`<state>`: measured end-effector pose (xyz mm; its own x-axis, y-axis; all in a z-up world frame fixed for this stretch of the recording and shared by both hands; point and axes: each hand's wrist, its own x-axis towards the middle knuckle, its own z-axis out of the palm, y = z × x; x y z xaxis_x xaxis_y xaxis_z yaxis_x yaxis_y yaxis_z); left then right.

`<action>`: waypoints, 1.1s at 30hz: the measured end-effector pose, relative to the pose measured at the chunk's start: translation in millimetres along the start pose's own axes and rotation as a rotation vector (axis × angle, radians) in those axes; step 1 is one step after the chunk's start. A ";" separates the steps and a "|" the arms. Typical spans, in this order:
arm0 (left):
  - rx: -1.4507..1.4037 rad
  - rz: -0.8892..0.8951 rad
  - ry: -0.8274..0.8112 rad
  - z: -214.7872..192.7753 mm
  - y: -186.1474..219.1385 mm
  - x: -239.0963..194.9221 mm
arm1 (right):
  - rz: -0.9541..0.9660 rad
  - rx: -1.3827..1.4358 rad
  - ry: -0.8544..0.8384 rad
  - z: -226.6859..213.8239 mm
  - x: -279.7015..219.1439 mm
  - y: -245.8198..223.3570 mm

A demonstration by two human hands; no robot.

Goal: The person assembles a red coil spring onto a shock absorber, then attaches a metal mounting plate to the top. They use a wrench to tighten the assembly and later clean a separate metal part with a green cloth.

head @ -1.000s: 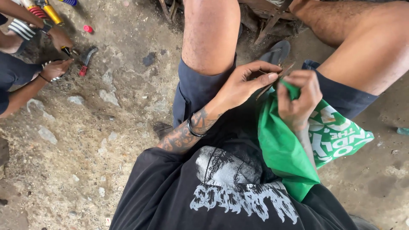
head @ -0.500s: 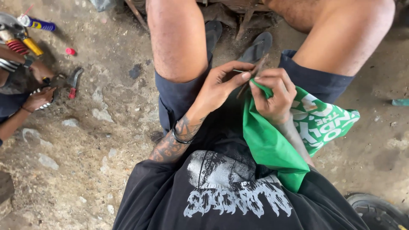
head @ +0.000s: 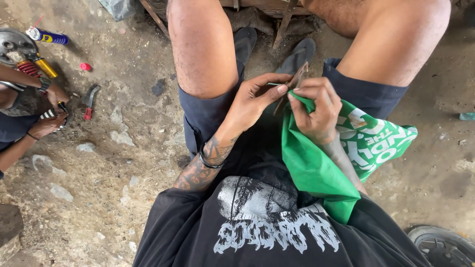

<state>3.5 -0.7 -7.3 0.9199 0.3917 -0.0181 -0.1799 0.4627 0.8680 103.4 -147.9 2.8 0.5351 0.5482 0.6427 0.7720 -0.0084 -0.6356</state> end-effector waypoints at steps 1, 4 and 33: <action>0.010 -0.003 0.003 0.7 0.2 0.8 | 0.007 -0.008 -0.013 -0.1 0.6 -6.5; 0.020 -0.012 0.004 3.5 8.3 -2.9 | 0.067 0.012 0.011 -6.6 11.2 7.9; 0.229 -0.096 0.004 -2.6 4.9 0.4 | 0.017 0.051 0.039 -4.0 8.7 -5.0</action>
<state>2.1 3.8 -4.4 0.9274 0.3580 -0.1081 -0.0072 0.3061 0.9520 105.6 -146.5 13.3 0.5616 0.5149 0.6476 0.7448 0.0263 -0.6668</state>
